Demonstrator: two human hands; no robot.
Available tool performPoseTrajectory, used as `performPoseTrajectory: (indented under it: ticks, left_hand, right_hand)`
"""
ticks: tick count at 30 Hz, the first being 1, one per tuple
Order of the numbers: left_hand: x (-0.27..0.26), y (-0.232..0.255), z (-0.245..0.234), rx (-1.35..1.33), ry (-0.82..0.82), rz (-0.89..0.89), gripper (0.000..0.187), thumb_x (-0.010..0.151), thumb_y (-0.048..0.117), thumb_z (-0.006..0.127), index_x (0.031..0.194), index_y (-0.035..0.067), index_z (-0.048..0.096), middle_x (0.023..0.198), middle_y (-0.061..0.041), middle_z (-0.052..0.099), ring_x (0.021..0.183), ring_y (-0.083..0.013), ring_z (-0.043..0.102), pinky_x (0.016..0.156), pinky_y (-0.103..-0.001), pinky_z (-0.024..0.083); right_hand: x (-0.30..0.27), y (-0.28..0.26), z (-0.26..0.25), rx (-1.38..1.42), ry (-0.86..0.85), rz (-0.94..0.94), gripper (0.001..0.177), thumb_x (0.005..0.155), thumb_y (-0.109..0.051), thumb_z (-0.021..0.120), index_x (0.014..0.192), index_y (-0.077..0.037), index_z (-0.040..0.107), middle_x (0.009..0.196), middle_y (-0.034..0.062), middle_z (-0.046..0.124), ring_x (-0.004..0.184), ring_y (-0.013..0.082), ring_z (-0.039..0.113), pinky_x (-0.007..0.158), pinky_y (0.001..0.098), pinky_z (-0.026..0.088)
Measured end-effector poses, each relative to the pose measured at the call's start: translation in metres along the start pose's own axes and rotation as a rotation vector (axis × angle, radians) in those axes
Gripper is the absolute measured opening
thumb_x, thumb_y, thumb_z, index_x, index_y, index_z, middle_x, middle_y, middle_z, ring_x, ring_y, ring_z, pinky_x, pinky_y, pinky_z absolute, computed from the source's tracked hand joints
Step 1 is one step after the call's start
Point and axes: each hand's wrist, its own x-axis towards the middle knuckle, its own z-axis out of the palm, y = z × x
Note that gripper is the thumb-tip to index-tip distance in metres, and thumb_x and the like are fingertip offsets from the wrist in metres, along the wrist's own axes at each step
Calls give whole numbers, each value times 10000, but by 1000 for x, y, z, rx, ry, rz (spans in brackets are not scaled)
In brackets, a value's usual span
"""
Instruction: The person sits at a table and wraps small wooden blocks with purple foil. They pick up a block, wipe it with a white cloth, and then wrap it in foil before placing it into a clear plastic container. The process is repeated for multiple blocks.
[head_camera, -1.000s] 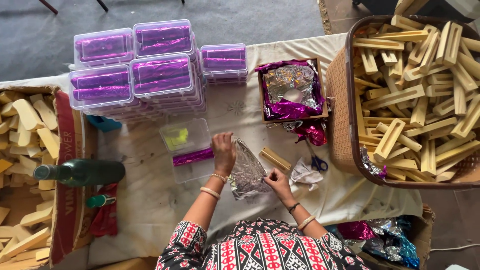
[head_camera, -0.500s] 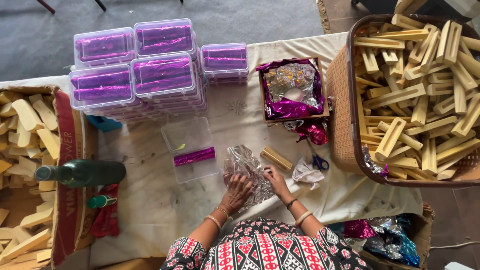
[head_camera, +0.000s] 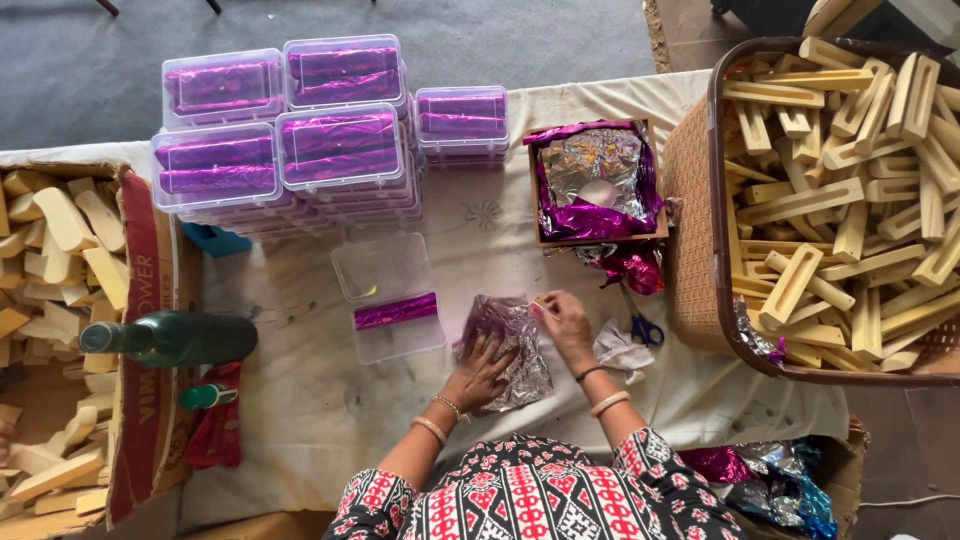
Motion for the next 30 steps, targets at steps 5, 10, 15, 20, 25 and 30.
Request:
performPoseTrajectory:
  ticks: [5, 10, 15, 20, 25, 30]
  left_hand:
    - [12, 8, -47, -17, 29, 18, 776, 721, 386, 723, 1465, 305, 516, 1592, -207, 305, 1483, -469, 179, 1174, -671, 103]
    - [22, 4, -55, -99, -166, -97, 654, 774, 412, 708, 1404, 351, 542, 1624, -150, 297, 1512, -421, 165, 1218, -633, 130]
    - [33, -1, -51, -170, -62, -110, 792, 849, 406, 739, 1554, 224, 427, 1517, -105, 434, 1458, -371, 309, 1170, -582, 271]
    - [41, -5, -45, -151, -70, -121, 886, 775, 351, 802, 1538, 157, 397, 1524, -109, 418, 1458, -400, 292, 1163, -604, 292]
    - [45, -5, -47, -86, -194, -173, 923, 777, 413, 828, 1545, 190, 368, 1536, -112, 368, 1465, -427, 254, 1135, -670, 236]
    - [45, -9, -40, -93, -137, -163, 985, 737, 413, 860, 1565, 239, 356, 1594, -114, 321, 1468, -427, 252, 1170, -677, 164]
  right_hand:
    - [-5, -2, -48, -285, -7, -114, 418, 783, -259, 837, 1135, -97, 680, 1092, 103, 678, 1049, 316, 624, 943, 434, 503]
    - [-13, 23, -39, -308, -75, -100, 596, 721, -308, 842, 1264, -135, 664, 1140, 121, 650, 1066, 351, 596, 943, 447, 495]
    - [-6, 5, -41, -338, -62, -81, 549, 671, -238, 851, 1157, -97, 635, 1050, 145, 611, 1037, 369, 573, 921, 495, 477]
    - [-10, -21, -55, -361, -58, -179, 438, 703, -201, 812, 1090, -102, 632, 1001, 124, 602, 958, 335, 599, 870, 465, 500]
    - [-27, 9, -36, -433, -78, -323, 166, 866, -73, 677, 1007, -143, 626, 953, 58, 599, 935, 265, 628, 845, 398, 525]
    - [-30, -4, -45, -438, -19, -375, 204, 818, -112, 705, 1006, -115, 625, 913, 80, 590, 889, 291, 616, 796, 429, 507]
